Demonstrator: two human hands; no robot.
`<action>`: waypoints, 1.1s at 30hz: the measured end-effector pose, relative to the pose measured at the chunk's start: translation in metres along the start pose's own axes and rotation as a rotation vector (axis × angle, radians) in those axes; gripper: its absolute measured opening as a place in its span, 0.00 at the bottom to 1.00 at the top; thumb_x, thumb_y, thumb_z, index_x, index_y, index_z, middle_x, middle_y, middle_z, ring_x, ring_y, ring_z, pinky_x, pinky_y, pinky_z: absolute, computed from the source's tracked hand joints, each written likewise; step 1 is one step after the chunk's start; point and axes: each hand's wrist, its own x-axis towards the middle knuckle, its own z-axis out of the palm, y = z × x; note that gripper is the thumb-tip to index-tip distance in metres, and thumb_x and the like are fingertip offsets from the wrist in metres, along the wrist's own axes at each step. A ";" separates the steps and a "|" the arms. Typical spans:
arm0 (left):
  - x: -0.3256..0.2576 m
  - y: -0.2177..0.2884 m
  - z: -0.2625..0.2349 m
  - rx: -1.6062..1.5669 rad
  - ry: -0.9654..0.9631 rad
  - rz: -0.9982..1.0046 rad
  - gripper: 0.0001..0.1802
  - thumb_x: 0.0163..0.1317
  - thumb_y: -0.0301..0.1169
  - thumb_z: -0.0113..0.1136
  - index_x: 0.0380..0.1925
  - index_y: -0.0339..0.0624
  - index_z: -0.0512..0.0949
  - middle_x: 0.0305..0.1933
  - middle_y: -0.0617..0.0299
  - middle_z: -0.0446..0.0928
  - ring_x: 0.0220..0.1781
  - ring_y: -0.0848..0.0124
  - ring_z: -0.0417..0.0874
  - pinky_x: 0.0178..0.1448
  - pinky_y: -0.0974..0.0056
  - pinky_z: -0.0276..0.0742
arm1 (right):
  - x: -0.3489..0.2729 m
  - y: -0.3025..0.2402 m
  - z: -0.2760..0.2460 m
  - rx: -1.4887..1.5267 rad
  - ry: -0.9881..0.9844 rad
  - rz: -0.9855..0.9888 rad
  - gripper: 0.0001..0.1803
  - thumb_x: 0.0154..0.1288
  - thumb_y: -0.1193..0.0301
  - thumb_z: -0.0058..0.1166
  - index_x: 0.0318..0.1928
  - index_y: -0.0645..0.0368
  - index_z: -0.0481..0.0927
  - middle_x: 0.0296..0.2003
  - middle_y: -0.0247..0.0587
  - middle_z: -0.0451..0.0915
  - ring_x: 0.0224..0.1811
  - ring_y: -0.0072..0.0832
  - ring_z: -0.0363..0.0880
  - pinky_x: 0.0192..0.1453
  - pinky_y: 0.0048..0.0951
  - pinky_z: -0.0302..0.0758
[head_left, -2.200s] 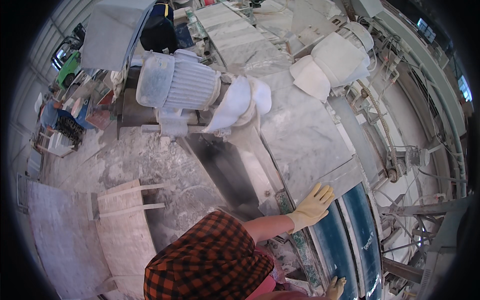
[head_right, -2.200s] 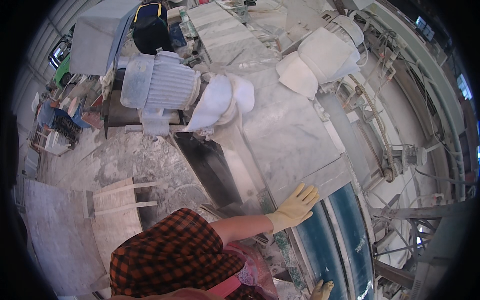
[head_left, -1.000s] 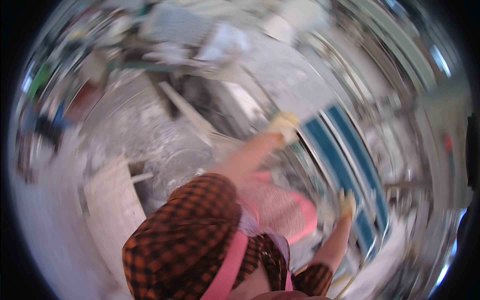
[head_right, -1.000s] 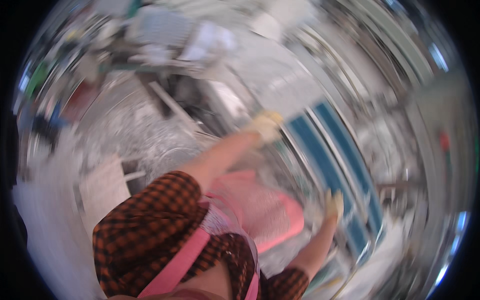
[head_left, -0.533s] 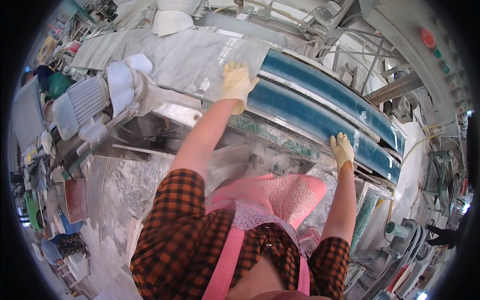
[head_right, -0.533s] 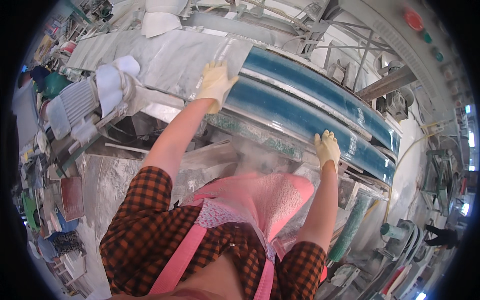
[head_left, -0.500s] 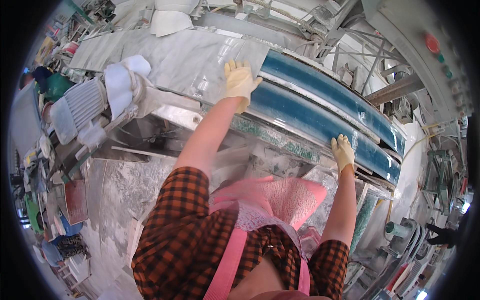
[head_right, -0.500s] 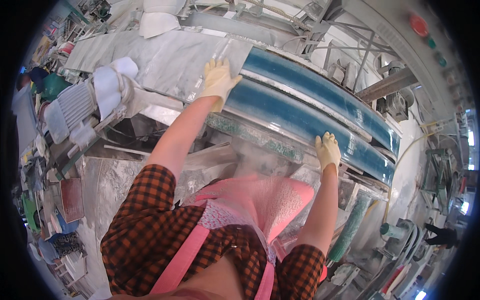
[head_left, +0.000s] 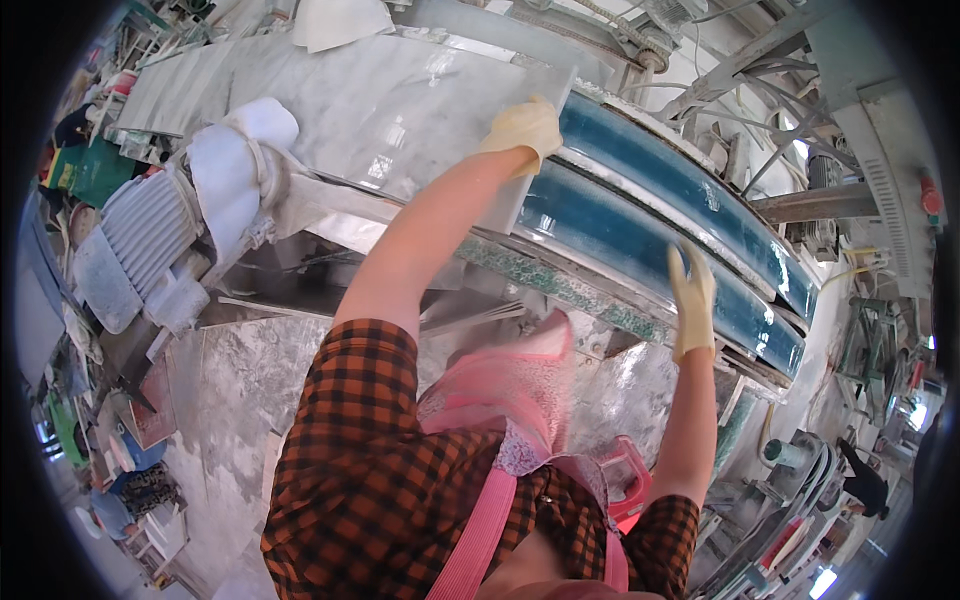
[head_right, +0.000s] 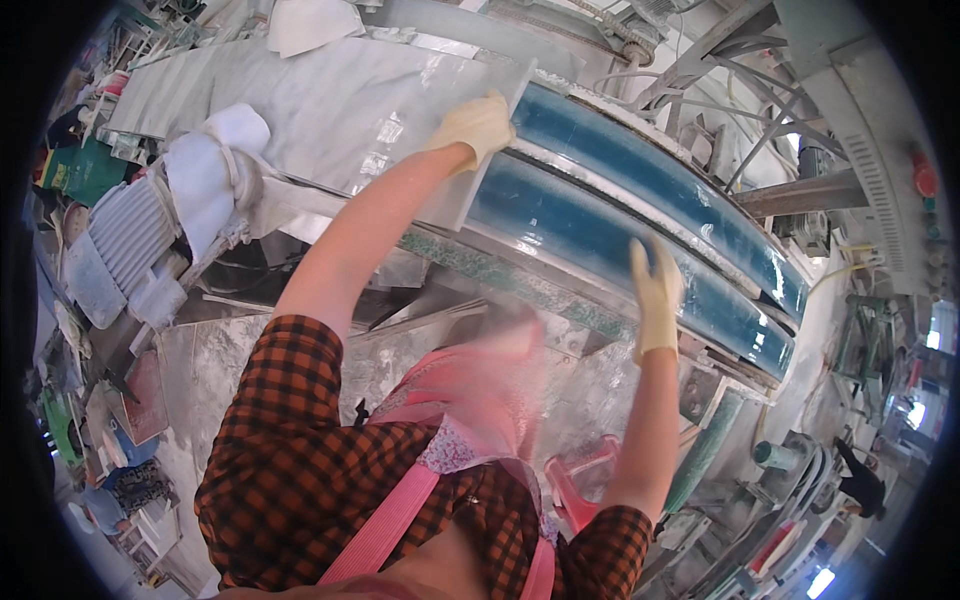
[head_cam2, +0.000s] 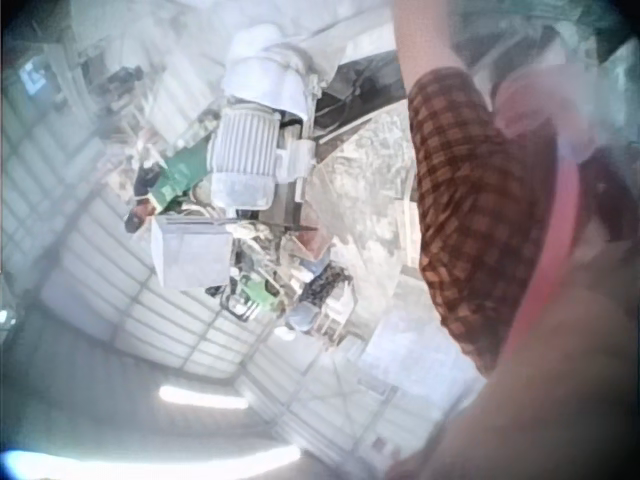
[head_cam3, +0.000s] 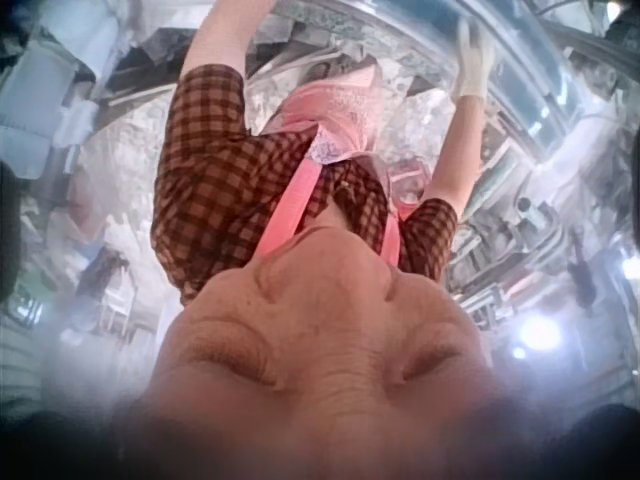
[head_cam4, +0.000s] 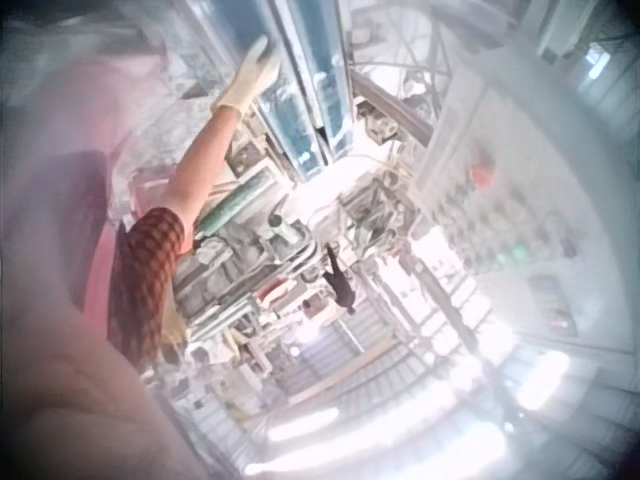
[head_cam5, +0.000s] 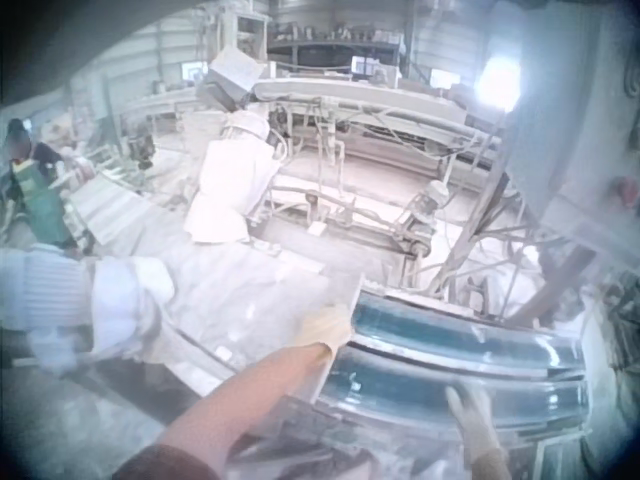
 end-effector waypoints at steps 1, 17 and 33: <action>-0.002 -0.005 -0.008 -0.085 0.010 -0.017 0.34 0.51 0.27 0.57 0.62 0.31 0.67 0.47 0.35 0.80 0.52 0.48 0.83 0.54 0.53 0.78 | 0.004 -0.036 0.018 0.478 -0.153 0.017 0.32 0.67 0.51 0.56 0.62 0.62 0.74 0.60 0.49 0.76 0.62 0.38 0.75 0.65 0.34 0.70; -0.018 -0.073 0.005 0.124 0.355 -0.103 0.44 0.57 0.55 0.61 0.68 0.44 0.63 0.69 0.48 0.66 0.74 0.53 0.57 0.74 0.46 0.48 | 0.049 -0.154 0.106 0.314 -0.277 -0.057 0.20 0.54 0.71 0.57 0.47 0.70 0.80 0.36 0.56 0.84 0.37 0.41 0.85 0.44 0.36 0.78; 0.018 -0.056 -0.030 0.127 0.090 -0.097 0.21 0.62 0.28 0.44 0.54 0.29 0.71 0.49 0.32 0.78 0.53 0.45 0.81 0.57 0.49 0.76 | 0.035 -0.149 0.081 0.034 -0.202 -0.108 0.30 0.60 0.66 0.54 0.65 0.47 0.67 0.38 0.55 0.82 0.43 0.54 0.80 0.48 0.51 0.75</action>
